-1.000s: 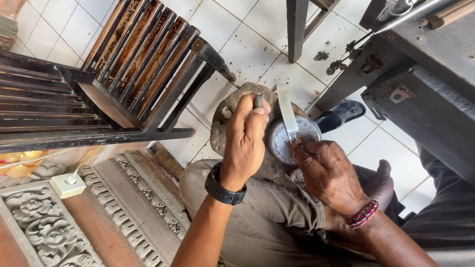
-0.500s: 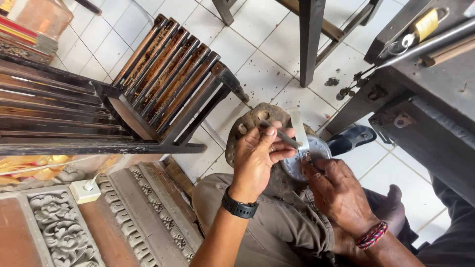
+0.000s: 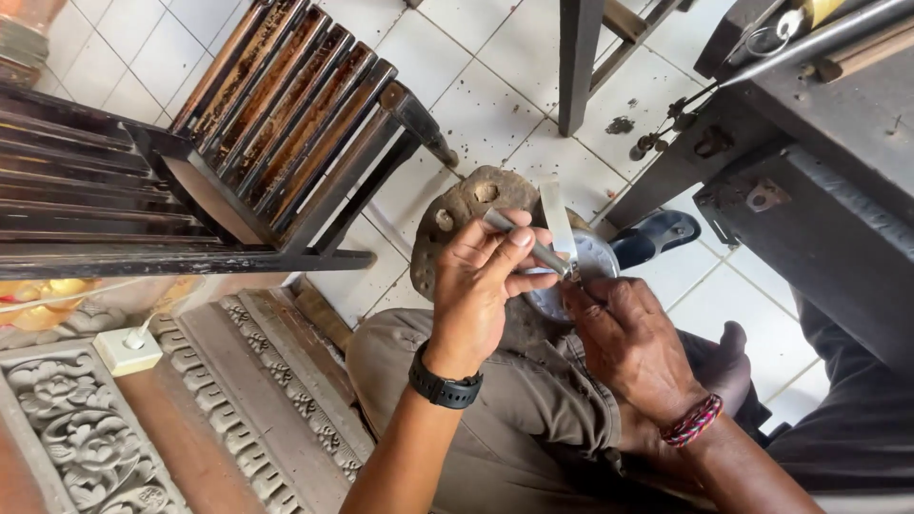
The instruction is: Shaping or cutting a small metal component using a hammer and a metal strip on a wooden block in a jewelry workshop.
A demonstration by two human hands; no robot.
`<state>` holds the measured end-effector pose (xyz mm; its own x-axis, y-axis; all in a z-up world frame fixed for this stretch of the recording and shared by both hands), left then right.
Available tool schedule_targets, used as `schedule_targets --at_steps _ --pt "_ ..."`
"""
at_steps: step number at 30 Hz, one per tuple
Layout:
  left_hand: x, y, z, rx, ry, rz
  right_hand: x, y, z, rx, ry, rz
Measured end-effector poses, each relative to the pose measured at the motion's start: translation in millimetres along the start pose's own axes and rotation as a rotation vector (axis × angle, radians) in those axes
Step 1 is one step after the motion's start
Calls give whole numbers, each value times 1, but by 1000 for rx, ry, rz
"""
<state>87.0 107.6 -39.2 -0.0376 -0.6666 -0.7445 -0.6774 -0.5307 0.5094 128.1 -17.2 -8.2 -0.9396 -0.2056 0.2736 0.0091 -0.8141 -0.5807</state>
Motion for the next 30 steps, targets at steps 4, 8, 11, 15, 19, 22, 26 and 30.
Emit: schedule_targets --at_steps 4,8,11,15,19,22,26,30 --pt "7 -2 -4 36 68 85 0 0 0 24 22 14" --pt "12 -2 -4 61 169 116 1 -4 4 -8 2 9" --pt "10 -2 -8 124 183 73 0 -3 3 -16 7 3" --pt "13 -5 -10 188 288 84 -1 -1 1 0 29 -8" --pt "15 -4 -7 112 283 112 -2 0 1 -24 25 -17" --pt "14 -2 -4 53 255 112 -2 1 1 -11 21 -25" --pt "8 3 -9 61 171 68 -2 1 0 -4 32 -26" --pt "-4 8 -17 96 -21 -92 -1 -1 0 10 45 -21"
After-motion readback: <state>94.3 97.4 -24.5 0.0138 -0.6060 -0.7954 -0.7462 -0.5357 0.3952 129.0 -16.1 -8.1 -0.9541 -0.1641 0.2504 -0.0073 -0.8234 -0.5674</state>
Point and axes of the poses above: each hand's wrist, its own y-axis away from the middle knuckle, its own z-axis out of the back of the hand, x = y × z, the point moved 10 cm from there along -y, towards the middle knuckle, and after that the axes turned 14 degrees about z, right-handed, at the moved point
